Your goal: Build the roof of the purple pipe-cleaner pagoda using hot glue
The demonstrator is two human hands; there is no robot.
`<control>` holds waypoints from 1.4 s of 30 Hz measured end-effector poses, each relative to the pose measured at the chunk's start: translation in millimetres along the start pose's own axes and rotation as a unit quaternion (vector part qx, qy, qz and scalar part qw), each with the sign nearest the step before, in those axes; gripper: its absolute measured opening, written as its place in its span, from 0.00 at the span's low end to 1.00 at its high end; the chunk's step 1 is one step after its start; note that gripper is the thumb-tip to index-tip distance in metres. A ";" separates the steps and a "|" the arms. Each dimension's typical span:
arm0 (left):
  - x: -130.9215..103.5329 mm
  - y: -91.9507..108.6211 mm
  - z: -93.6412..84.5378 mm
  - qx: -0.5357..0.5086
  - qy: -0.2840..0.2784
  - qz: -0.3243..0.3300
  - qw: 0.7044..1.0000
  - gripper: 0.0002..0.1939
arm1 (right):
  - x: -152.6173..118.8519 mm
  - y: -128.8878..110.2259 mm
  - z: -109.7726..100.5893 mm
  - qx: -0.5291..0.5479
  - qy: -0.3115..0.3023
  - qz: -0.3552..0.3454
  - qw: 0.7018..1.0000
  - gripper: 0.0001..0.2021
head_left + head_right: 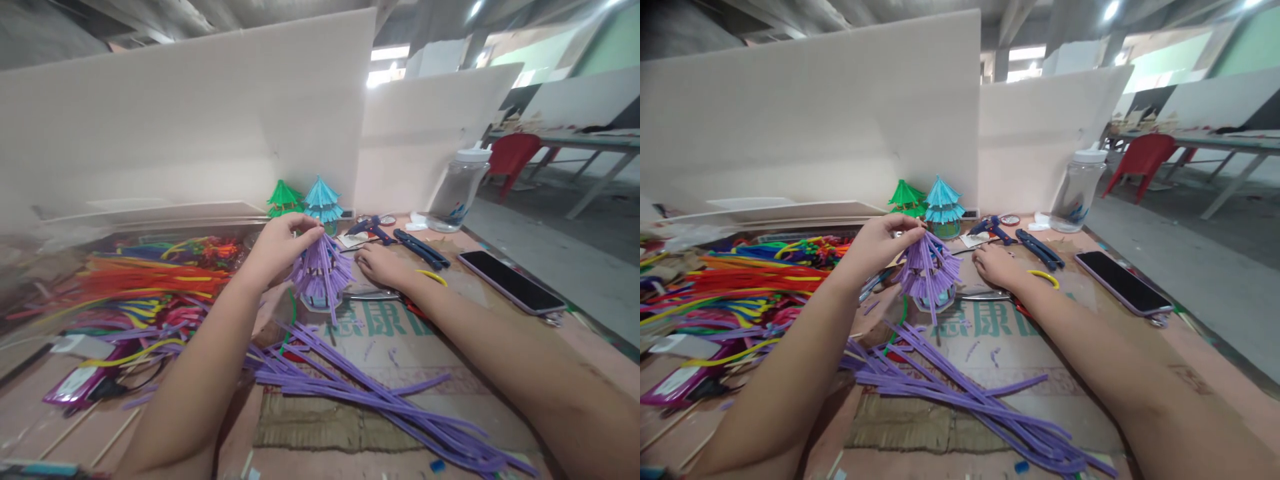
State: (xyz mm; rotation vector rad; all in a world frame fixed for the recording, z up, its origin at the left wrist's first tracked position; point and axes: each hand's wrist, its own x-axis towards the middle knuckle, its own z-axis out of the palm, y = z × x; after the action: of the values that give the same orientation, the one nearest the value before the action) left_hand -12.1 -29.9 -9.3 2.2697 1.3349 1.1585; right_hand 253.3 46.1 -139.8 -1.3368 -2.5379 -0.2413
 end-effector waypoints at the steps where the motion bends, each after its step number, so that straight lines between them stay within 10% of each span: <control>1: 0.5 -0.8 0.0 -0.003 0.001 0.001 1.000 0.15 | 0.0 0.2 0.3 0.000 0.000 -0.001 1.000 0.13; 14: -3.2 0.8 -8.7 0.021 -0.105 -0.011 0.994 0.24 | -0.5 -0.4 -1.5 -0.003 0.001 -0.003 1.000 0.13; 42: -3.0 -1.9 -5.3 0.064 -0.095 0.019 0.993 0.22 | -2.1 -6.2 -7.3 -0.003 -0.004 0.006 1.000 0.14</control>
State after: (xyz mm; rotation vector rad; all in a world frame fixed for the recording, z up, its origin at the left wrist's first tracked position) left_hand -18.0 -32.3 -8.5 2.4349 1.3324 0.8633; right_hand 250.4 39.0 -133.7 -1.3562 -2.5375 -0.2418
